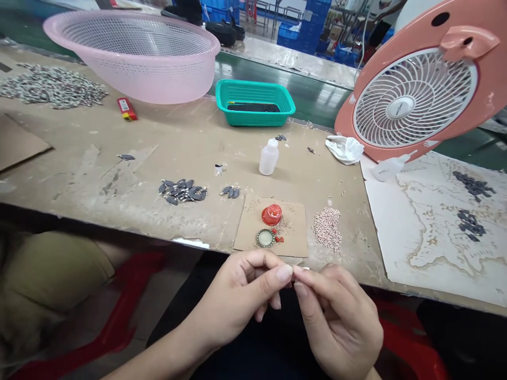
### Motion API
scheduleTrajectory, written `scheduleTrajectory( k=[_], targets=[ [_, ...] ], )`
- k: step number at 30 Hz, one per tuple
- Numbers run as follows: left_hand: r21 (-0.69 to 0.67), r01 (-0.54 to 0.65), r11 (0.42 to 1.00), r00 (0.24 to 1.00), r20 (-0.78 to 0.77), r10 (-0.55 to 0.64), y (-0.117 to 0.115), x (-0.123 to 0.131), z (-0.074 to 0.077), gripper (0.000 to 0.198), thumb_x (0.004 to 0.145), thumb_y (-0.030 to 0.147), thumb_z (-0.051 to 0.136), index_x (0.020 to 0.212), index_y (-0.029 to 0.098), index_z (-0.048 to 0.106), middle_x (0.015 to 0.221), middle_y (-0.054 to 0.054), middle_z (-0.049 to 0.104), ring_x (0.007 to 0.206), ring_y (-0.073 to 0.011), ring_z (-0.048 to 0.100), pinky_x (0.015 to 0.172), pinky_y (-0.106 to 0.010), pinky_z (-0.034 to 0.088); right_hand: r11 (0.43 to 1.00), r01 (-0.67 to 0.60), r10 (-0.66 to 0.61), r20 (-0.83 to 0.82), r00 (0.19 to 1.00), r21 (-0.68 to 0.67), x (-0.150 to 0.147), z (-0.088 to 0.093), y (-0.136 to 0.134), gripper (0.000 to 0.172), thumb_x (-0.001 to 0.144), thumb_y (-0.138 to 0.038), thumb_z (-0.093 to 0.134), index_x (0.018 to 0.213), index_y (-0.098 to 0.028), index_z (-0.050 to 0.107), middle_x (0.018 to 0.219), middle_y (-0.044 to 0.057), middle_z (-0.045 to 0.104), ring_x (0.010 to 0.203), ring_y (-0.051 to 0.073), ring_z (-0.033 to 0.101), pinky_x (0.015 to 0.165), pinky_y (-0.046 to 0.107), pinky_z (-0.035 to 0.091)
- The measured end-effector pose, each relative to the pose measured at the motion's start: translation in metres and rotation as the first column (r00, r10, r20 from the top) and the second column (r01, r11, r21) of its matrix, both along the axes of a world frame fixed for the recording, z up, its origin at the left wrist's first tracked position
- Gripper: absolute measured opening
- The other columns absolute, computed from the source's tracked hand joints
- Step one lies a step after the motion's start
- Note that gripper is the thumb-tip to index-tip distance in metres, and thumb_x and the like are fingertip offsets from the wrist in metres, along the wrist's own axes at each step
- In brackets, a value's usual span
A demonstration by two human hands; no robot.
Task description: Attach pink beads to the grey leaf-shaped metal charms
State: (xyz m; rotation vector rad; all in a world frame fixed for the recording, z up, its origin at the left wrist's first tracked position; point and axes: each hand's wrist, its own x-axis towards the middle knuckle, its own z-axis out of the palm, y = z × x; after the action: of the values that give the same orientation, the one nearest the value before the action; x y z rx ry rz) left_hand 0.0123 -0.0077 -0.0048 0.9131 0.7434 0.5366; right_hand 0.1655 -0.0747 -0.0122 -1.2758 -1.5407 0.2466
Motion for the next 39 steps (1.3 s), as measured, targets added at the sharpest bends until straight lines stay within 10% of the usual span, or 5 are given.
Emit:
scheduleTrajectory(
  k=[22, 26, 30, 33, 39],
  targets=[
    [0.416, 0.094, 0.905, 0.973, -0.233, 0.006, 0.008, -0.014, 0.009, 0.039, 0.102, 0.040, 0.046, 0.073, 0.017, 0.057, 0.059, 0.005, 0.047, 0.052, -0.0083, 0.045, 0.054, -0.022, 0.039, 0.930, -0.125, 0.131, -0.004, 0.991, -0.345, 0.000, 0.021, 0.026, 0.009, 0.089, -0.019, 0.062, 0.083, -0.023, 0.066, 0.062, -0.006, 0.051, 0.051, 0.007, 0.047, 0.048, 0.019, 0.040],
    [0.685, 0.140, 0.715, 0.912, -0.371, 0.176, 0.033, -0.023, 0.006, 0.029, 0.101, 0.032, 0.050, 0.080, 0.018, 0.064, 0.077, 0.001, 0.062, 0.072, -0.0126, 0.058, 0.069, -0.025, 0.045, 0.940, -0.025, 0.038, 0.031, 0.999, -0.341, 0.003, 0.022, 0.033, 0.012, 0.092, -0.022, 0.059, 0.080, -0.023, 0.063, 0.061, -0.007, 0.046, 0.053, 0.008, 0.046, 0.051, 0.020, 0.039],
    [0.858, 0.339, 0.386, 0.554, -0.513, 0.655, 0.073, -0.042, 0.002, 0.018, 0.097, 0.030, 0.057, 0.102, 0.020, 0.071, 0.100, -0.005, 0.069, 0.096, -0.0247, 0.062, 0.076, -0.034, 0.046, 0.938, 0.106, -0.072, 0.114, 0.991, -0.329, 0.014, 0.023, 0.043, 0.013, 0.093, -0.026, 0.059, 0.081, -0.023, 0.062, 0.061, -0.007, 0.043, 0.054, 0.008, 0.045, 0.053, 0.022, 0.038],
    [0.774, 0.540, 0.329, 0.390, -0.577, 0.717, 0.095, -0.051, -0.003, 0.020, 0.095, 0.031, 0.059, 0.108, 0.023, 0.073, 0.107, -0.004, 0.070, 0.102, -0.0291, 0.062, 0.074, -0.036, 0.047, 0.927, 0.145, -0.085, 0.185, 0.979, -0.345, 0.020, 0.023, 0.053, 0.015, 0.093, -0.027, 0.058, 0.079, -0.023, 0.062, 0.060, -0.007, 0.041, 0.055, 0.009, 0.044, 0.054, 0.023, 0.037],
    [0.750, 0.600, 0.280, 0.383, -0.576, 0.722, 0.105, -0.053, -0.012, 0.020, 0.097, 0.031, 0.057, 0.101, 0.022, 0.074, 0.101, -0.004, 0.073, 0.096, -0.0283, 0.065, 0.072, -0.036, 0.049, 0.910, 0.150, -0.020, 0.320, 0.947, -0.386, 0.021, 0.020, 0.069, 0.015, 0.093, -0.029, 0.058, 0.081, -0.023, 0.064, 0.061, -0.007, 0.042, 0.056, 0.010, 0.043, 0.055, 0.025, 0.036]
  ],
)
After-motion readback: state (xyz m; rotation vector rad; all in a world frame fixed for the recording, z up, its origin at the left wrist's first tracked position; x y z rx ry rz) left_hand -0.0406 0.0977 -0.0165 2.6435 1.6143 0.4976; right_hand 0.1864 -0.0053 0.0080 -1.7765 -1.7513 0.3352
